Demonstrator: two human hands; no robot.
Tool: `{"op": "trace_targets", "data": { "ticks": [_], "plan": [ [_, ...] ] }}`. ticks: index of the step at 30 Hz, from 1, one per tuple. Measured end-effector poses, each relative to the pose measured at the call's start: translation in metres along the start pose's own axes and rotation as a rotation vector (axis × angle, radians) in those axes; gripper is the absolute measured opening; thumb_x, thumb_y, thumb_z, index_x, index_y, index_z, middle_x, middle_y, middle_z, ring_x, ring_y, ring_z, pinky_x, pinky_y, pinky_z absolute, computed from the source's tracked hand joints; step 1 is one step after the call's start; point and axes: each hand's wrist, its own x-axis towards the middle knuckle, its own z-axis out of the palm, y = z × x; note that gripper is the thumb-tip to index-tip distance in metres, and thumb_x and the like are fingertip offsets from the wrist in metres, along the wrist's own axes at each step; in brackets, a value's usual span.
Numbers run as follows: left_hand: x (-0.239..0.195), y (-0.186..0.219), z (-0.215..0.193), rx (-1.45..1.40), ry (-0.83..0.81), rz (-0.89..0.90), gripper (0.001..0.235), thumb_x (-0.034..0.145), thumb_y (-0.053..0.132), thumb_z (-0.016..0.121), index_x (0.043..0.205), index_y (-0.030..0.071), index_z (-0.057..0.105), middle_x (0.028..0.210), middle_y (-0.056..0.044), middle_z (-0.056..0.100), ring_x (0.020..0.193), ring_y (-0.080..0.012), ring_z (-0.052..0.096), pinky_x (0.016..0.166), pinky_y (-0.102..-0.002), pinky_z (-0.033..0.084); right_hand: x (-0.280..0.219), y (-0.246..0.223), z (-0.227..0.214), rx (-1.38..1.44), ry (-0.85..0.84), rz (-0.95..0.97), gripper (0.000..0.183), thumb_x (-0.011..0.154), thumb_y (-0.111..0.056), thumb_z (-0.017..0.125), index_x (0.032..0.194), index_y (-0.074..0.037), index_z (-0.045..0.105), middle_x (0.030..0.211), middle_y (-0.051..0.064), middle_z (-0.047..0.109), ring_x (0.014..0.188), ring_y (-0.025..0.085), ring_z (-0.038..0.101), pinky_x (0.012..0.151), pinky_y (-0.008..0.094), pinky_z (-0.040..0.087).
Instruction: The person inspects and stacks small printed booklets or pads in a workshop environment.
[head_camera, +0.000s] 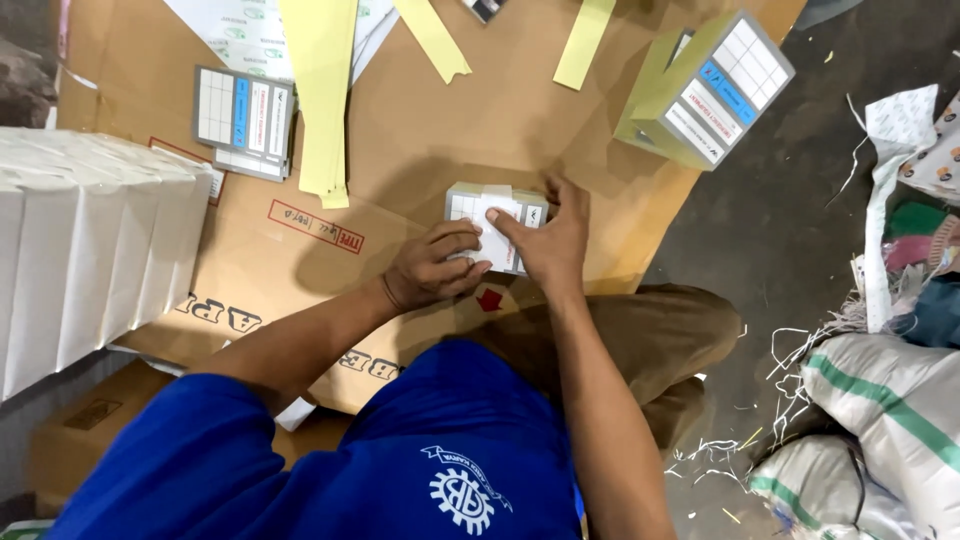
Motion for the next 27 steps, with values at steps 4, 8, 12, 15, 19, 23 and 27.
{"op": "trace_targets", "data": {
  "ticks": [4,8,12,15,19,23,27],
  "plan": [
    [0.02,0.008,-0.012,0.112,-0.034,0.102,0.021,0.091,0.002,0.078,0.086,-0.001,0.058,0.121,-0.021,0.066,0.118,-0.0372,0.065,0.101,-0.043,0.058,0.003,0.011,0.006,0.075,-0.129,0.199,0.063,0.068,-0.034,0.095,0.117,-0.002,0.07,0.125,0.015,0.058,0.111,0.027,0.064,0.095,0.038,0.055],
    [0.025,0.018,-0.017,0.038,-0.17,-0.226,0.034,0.094,0.016,0.076,0.114,-0.005,0.059,0.138,-0.023,0.058,0.136,-0.0387,0.053,0.111,-0.043,0.049,0.001,0.003,0.009,0.037,-0.058,0.236,0.054,0.073,-0.042,0.09,0.106,-0.003,0.073,0.121,0.014,0.06,0.11,0.027,0.065,0.095,0.037,0.054],
    [0.025,0.013,-0.012,0.099,-0.3,-0.274,0.052,0.093,0.022,0.075,0.134,-0.005,0.06,0.138,-0.02,0.057,0.138,-0.0373,0.05,0.113,-0.043,0.046,0.002,0.012,0.015,0.055,-0.03,0.241,0.053,0.078,-0.044,0.086,0.107,-0.002,0.073,0.125,0.017,0.057,0.114,0.03,0.062,0.098,0.038,0.051],
    [0.036,0.02,-0.019,0.081,-0.341,-0.318,0.049,0.092,0.02,0.074,0.133,-0.005,0.062,0.135,-0.019,0.058,0.137,-0.0366,0.051,0.109,-0.042,0.048,0.008,0.019,0.018,0.034,-0.049,0.24,0.068,0.078,-0.046,0.087,0.118,0.004,0.065,0.128,0.021,0.055,0.118,0.034,0.058,0.102,0.041,0.048],
    [0.028,0.018,-0.012,0.093,-0.312,-0.348,0.045,0.093,0.022,0.075,0.13,-0.001,0.064,0.134,-0.017,0.061,0.134,-0.0351,0.055,0.107,-0.042,0.049,0.005,0.021,0.014,0.017,-0.01,0.26,0.087,0.075,-0.047,0.086,0.135,0.007,0.053,0.133,0.025,0.051,0.12,0.036,0.058,0.102,0.04,0.049],
    [0.022,0.009,-0.005,0.119,0.192,-0.64,0.054,0.094,0.024,0.076,0.134,-0.007,0.057,0.134,-0.025,0.059,0.126,-0.038,0.057,0.106,-0.042,0.048,-0.008,0.028,0.003,0.116,-0.08,0.356,0.1,0.078,-0.05,0.085,0.145,0.01,0.041,0.142,0.03,0.05,0.128,0.036,0.055,0.105,0.04,0.046],
    [0.017,0.005,0.006,-0.525,0.124,-1.398,0.056,0.093,0.04,0.073,0.127,-0.001,0.058,0.115,-0.017,0.073,0.103,-0.0262,0.073,0.089,-0.037,0.057,-0.031,0.023,-0.009,0.193,-0.236,0.336,0.099,0.081,-0.044,0.085,0.146,0.011,0.034,0.137,0.03,0.057,0.125,0.033,0.062,0.103,0.038,0.051]
  ]
}}
